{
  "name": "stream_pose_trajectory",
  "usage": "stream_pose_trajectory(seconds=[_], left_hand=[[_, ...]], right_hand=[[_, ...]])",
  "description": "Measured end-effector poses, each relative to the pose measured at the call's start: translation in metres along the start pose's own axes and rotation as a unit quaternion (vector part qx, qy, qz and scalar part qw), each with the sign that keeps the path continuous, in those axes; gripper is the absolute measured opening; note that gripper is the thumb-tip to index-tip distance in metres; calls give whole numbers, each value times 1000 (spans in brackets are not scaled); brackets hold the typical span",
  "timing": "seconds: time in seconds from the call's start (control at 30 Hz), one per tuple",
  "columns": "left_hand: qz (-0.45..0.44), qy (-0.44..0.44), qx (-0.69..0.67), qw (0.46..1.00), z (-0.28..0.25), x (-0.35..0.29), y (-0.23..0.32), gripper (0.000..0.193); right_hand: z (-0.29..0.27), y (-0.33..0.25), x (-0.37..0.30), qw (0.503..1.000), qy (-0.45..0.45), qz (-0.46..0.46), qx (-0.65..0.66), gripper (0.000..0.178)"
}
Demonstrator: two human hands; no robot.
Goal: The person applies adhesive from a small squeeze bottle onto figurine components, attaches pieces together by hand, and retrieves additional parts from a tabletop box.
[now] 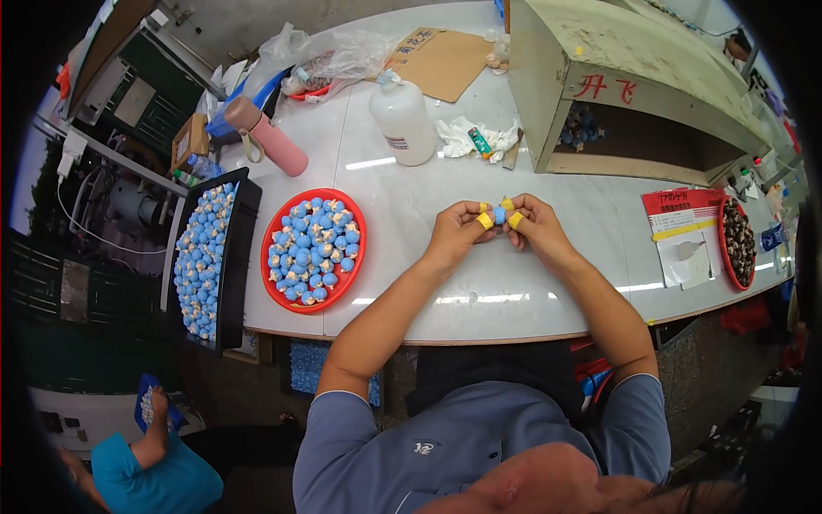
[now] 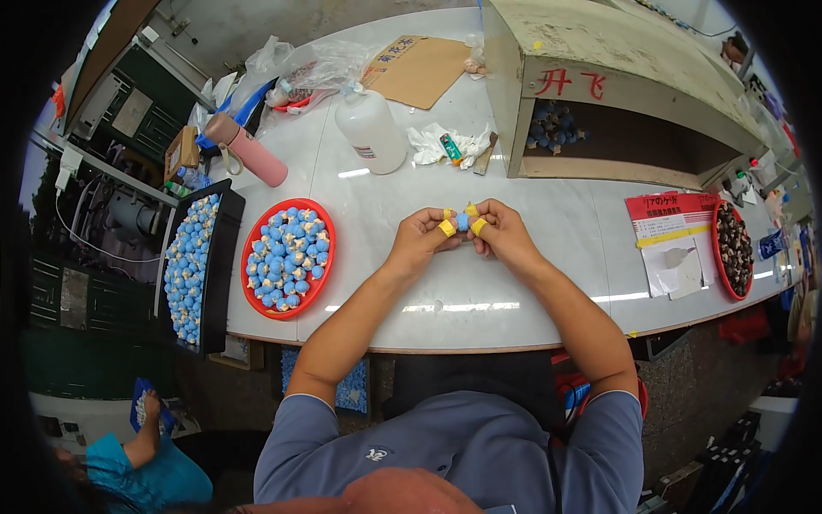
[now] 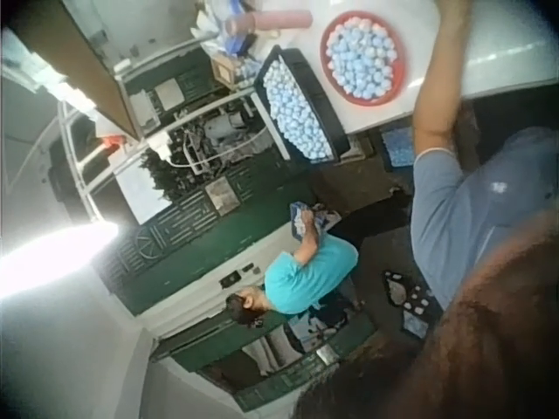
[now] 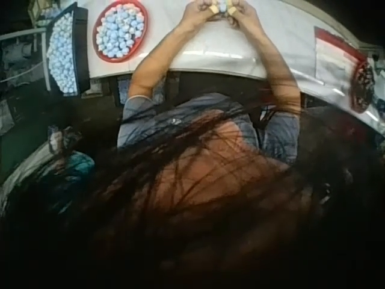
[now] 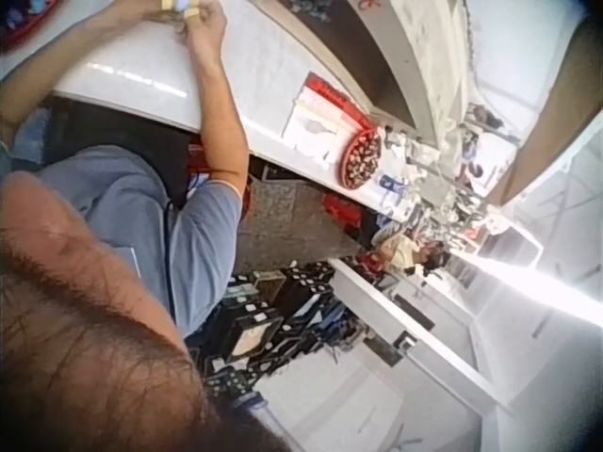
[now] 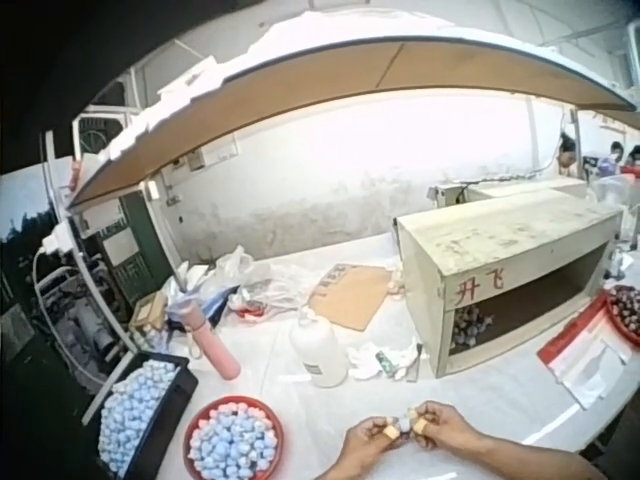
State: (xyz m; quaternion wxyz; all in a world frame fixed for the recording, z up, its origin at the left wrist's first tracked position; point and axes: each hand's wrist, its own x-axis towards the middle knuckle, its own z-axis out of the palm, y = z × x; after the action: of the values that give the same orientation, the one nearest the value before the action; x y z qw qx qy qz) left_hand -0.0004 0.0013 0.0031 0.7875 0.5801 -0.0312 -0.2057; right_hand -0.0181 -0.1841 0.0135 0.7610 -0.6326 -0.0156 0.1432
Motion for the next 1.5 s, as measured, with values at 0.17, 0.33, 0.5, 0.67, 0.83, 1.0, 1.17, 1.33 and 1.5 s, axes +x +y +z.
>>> stream_pose_trajectory(seconds=[0.17, 0.33, 0.5, 0.67, 0.83, 1.0, 1.17, 1.33, 1.5], left_hand=[[-19, -15, 66, 998, -4, 2, 2, 22], [2, -31, 49, 998, -8, 4, -1, 21], [19, -40, 51, 998, -10, 4, -5, 19], [34, -45, 40, 998, -9, 5, -13, 17], [53, -20, 43, 997, -9, 0, -11, 16], [51, 3, 20, 998, -4, 4, -13, 18], [27, 28, 88, 995, -2, 3, -6, 26], [121, 172, 241, 947, -58, -13, 50, 45], [136, 362, 679, 624, -131, -43, 101, 48]], right_hand=[[-4, -1, 2, 998, -24, 4, -53, 16], [-1, -4, 0, 997, -28, 4, -69, 17], [-3, 1, 0, 993, -49, -26, -100, 12], [-4, 5, 1, 992, -49, -28, -109, 11], [0, 9, 5, 991, -53, -35, -118, 8], [12, -1, -2, 992, 7, -52, -115, 9], [4, 2, -4, 993, 5, -36, -109, 21], [-9, -29, -6, 975, 81, -92, -186, 22], [-88, -52, -3, 833, 267, -124, -468, 21]])
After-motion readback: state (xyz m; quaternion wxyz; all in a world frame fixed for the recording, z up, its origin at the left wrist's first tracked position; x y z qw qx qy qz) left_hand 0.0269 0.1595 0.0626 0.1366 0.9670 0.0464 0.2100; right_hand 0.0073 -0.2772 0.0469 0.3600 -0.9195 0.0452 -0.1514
